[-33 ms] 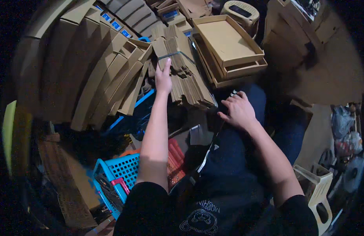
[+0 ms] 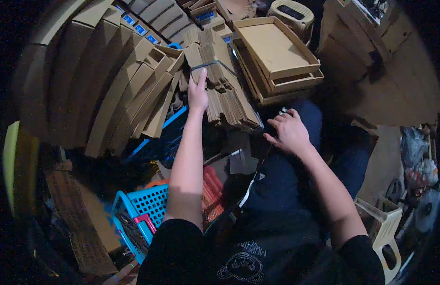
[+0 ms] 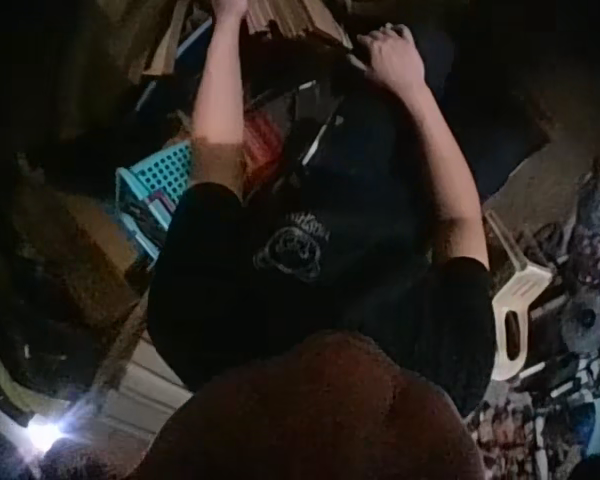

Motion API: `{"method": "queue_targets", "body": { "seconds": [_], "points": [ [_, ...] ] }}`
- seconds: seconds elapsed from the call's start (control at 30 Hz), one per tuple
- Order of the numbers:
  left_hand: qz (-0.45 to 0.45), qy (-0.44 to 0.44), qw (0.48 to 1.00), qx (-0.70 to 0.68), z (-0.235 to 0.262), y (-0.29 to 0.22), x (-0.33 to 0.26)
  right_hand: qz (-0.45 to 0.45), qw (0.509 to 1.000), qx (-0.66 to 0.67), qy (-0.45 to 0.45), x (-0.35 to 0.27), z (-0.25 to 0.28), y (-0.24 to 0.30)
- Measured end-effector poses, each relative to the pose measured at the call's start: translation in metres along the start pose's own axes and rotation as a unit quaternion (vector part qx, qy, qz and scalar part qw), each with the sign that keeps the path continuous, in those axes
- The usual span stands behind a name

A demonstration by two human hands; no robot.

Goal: Assembling cardboard boxes and bundling them with plastic straps in a workshop environment.

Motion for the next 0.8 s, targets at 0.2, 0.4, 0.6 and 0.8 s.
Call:
{"method": "queue_targets", "body": {
  "seconds": [0.2,0.4,0.6,0.8],
  "points": [
    [-0.008,0.019,0.999,-0.035,-0.010,0.000,0.002,0.005,0.999,0.038,-0.037,-0.002,0.006,0.002],
    [-0.037,0.004,0.997,0.064,-0.019,-0.006,-0.002,-0.011,0.998,0.046,-0.051,0.000,0.009,0.007],
    [-0.028,-0.006,0.998,0.063,-0.027,0.004,-0.008,-0.014,0.994,0.063,-0.093,-0.002,0.013,0.003],
    [-0.119,-0.043,0.990,0.064,-0.004,-0.031,-0.004,0.078,0.985,0.135,-0.073,0.001,0.019,0.009]
  ]
}}
Point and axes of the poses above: each hand's wrist, its own x-axis towards the middle knuckle, its own z-axis out of the back of the hand, y = z × x, the point moved 6 cm from there along x, towards the middle knuckle, and after that the axes turned 12 degrees about -z, right-handed, at the moved point
